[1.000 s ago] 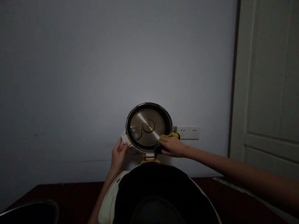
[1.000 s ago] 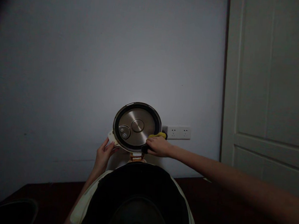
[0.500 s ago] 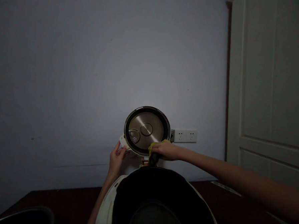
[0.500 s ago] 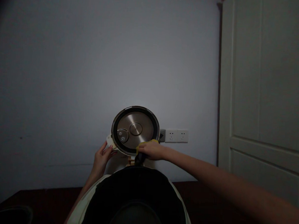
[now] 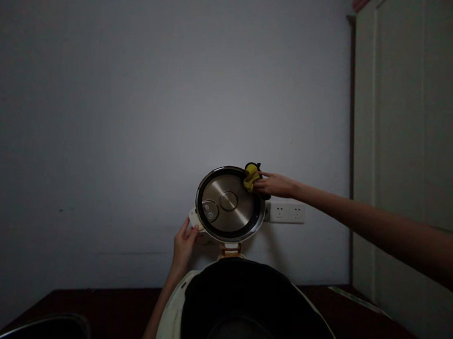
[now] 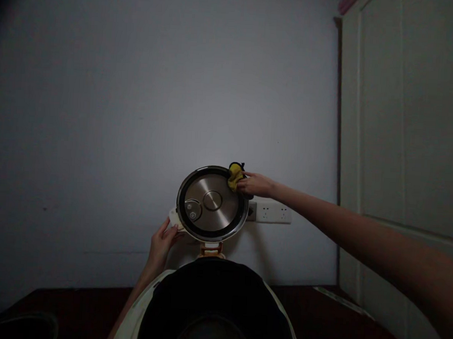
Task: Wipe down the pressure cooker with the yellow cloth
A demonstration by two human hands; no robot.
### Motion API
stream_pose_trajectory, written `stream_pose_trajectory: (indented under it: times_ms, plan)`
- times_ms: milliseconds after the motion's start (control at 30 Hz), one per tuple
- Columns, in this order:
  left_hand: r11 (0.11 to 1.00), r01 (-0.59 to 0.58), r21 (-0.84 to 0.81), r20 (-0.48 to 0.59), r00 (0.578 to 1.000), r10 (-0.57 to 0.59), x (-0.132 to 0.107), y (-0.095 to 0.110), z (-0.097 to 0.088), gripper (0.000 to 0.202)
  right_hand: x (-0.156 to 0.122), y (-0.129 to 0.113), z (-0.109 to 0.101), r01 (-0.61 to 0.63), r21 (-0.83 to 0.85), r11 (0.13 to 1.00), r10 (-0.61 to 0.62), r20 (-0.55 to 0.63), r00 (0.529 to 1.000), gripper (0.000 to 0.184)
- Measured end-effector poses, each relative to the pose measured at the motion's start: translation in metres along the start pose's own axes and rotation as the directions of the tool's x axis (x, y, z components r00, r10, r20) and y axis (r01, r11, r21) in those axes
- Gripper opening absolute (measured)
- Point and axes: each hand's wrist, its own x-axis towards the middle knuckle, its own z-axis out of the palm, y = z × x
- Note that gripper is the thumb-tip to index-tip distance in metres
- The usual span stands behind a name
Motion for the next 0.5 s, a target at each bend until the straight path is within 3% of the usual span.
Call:
stream_pose_trajectory:
  times_ms: [100,200,367,500]
  plan:
    - [1.000,0.004,-0.006,-0.004,1.000,-0.005,0.000,0.001,0.000,0.060,0.002,0.001,0.003,-0.024,-0.045,0.999,0.022,-0.043,0.999,0.033]
    - [1.000,-0.002,-0.004,0.012,1.000,0.002,-0.001,0.001,0.000,0.061,-0.005,-0.016,0.017,-0.088,-0.113,0.990,0.085,-0.026,0.996,0.028]
    - [1.000,0.005,-0.015,0.013,1.000,-0.005,-0.002,0.000,-0.001,0.067,-0.011,-0.068,0.042,-0.215,-0.074,0.974,0.216,0.008,0.976,0.020]
    - [1.000,0.007,-0.014,0.009,1.000,-0.007,-0.001,0.000,-0.001,0.064,-0.003,-0.117,0.042,-0.269,0.095,0.958,0.260,0.096,0.961,0.020]
